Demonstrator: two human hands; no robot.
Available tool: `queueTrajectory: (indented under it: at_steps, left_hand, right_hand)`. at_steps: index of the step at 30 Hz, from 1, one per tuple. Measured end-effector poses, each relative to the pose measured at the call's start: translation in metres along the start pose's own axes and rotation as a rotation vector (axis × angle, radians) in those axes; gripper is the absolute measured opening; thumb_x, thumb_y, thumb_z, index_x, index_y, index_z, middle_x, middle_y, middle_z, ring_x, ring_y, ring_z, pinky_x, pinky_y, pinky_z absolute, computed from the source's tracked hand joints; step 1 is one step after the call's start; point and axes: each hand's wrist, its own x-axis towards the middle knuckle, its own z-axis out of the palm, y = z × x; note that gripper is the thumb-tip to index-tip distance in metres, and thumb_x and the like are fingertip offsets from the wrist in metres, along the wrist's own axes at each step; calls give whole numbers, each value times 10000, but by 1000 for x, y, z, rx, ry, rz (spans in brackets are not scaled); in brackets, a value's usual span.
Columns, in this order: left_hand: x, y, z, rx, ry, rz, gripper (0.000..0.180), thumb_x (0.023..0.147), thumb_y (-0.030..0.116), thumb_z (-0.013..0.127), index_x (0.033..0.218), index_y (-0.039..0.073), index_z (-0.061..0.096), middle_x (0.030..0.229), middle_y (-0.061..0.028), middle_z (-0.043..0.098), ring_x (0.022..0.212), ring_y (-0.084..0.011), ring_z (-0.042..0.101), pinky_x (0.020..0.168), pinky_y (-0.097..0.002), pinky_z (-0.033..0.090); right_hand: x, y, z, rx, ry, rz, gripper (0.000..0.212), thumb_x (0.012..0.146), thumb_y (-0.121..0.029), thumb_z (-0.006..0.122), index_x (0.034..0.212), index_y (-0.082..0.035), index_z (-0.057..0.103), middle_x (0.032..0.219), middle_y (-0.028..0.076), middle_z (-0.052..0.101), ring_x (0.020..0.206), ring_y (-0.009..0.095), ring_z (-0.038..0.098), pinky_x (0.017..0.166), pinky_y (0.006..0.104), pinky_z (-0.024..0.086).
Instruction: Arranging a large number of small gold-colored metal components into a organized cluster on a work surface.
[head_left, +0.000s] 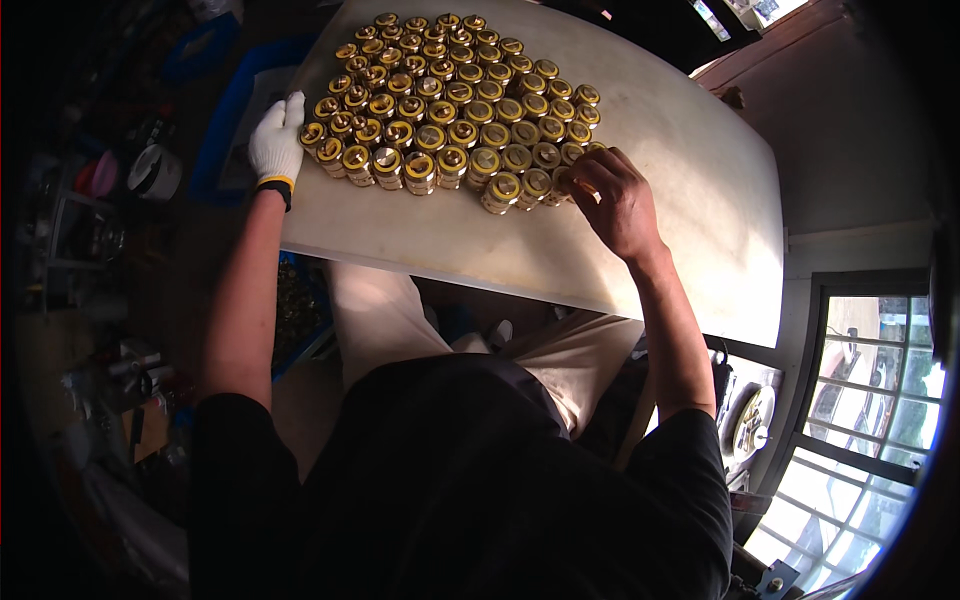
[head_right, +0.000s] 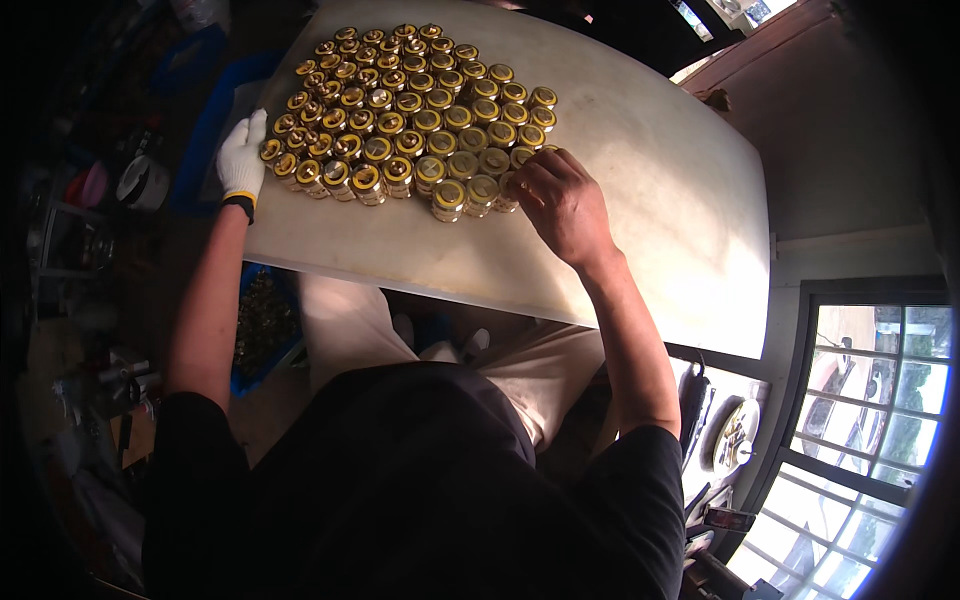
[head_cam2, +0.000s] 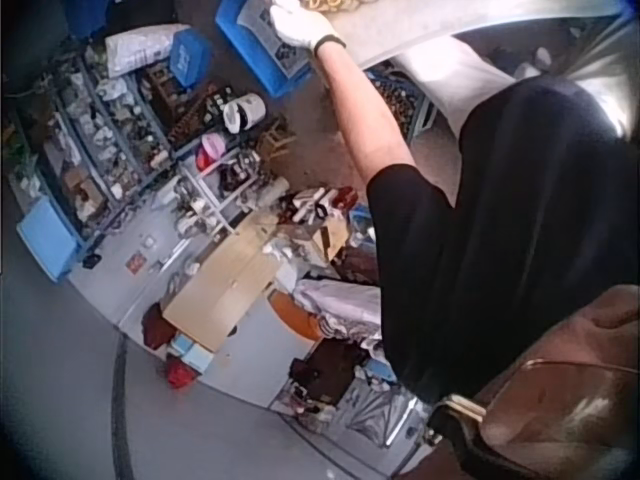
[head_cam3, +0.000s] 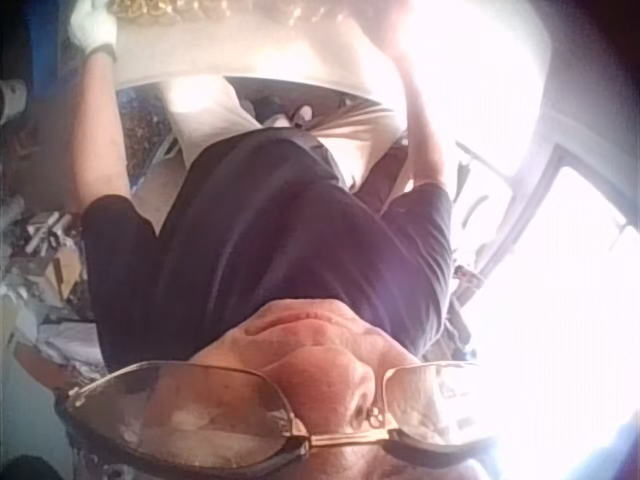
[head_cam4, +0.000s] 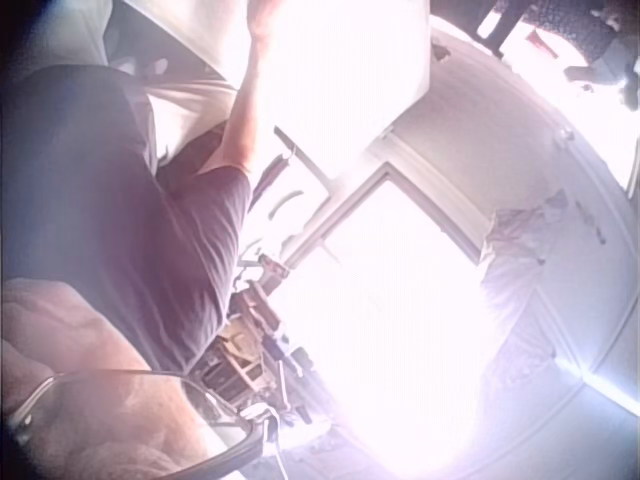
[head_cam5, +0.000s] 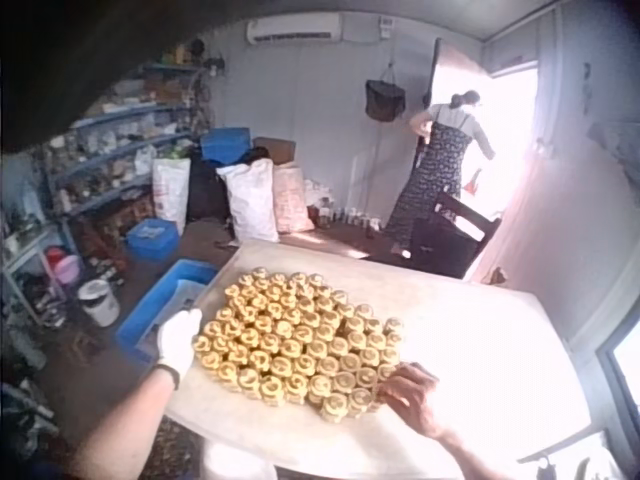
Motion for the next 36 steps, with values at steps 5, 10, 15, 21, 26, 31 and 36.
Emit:
queueTrajectory:
  at_steps: [5, 10, 15, 21, 26, 31, 36]
  left_hand:
    - [1, -1, 0, -8, 2, 6, 624, 1042, 674, 520, 1034, 90, 739, 1000, -228, 722, 974, -464, 664, 840, -490, 512]
    - [-2, 5, -1, -9, 33, 8, 617, 1048, 664, 521, 1041, 91, 749, 1003, -219, 734, 968, -457, 675, 838, -486, 514]
    - [-7, 13, -6, -22, 28, -10, 581, 1052, 627, 540, 985, 86, 741, 958, -226, 725, 934, -459, 680, 806, -498, 515]
    - [-5, 6, -2, -51, 85, 11, 538, 1058, 572, 581, 899, 80, 731, 891, -225, 719, 890, -456, 682, 780, -499, 521]
    - [19, 10, -13, -434, -1, -83, 485, 1047, 483, 670, 834, 49, 711, 758, -94, 712, 685, -209, 645, 662, -366, 495]
    - [65, 52, -8, -567, -264, 30, 310, 1034, 354, 751, 1074, 47, 771, 953, 11, 714, 775, -68, 576, 707, -240, 487]
    - [89, 70, 14, -454, -383, 105, 235, 994, 269, 783, 1122, 71, 792, 1001, -9, 758, 880, -95, 631, 813, -271, 516]
  right_hand:
    - [-9, 2, 3, -14, 45, -23, 165, 838, -48, 824, 994, -72, 774, 1023, 61, 736, 974, 287, 687, 809, 417, 605]
    - [-13, 0, 8, -17, 96, -43, 174, 823, -42, 833, 986, -62, 775, 1015, 52, 743, 956, 283, 679, 808, 414, 604]
    - [-15, -6, 5, -78, 100, -29, 205, 810, -33, 841, 1003, -86, 796, 1058, 53, 721, 959, 287, 668, 810, 411, 602]
    - [4, 59, -5, 95, 311, 306, 110, 962, -52, 771, 1069, -58, 797, 1035, 79, 759, 799, 188, 692, 734, 331, 571]
    - [14, 160, 22, -103, 317, 419, 152, 1014, -183, 705, 1086, -86, 798, 1013, 105, 781, 855, 270, 750, 788, 377, 577]
    - [-8, 194, 69, -75, 315, 657, 288, 1026, -341, 692, 1085, -80, 799, 1071, 145, 792, 970, 339, 762, 881, 431, 577]
    - [-13, 203, 73, -42, 336, 631, 292, 1026, -334, 703, 1080, -64, 797, 1033, 150, 793, 938, 330, 762, 865, 421, 577]
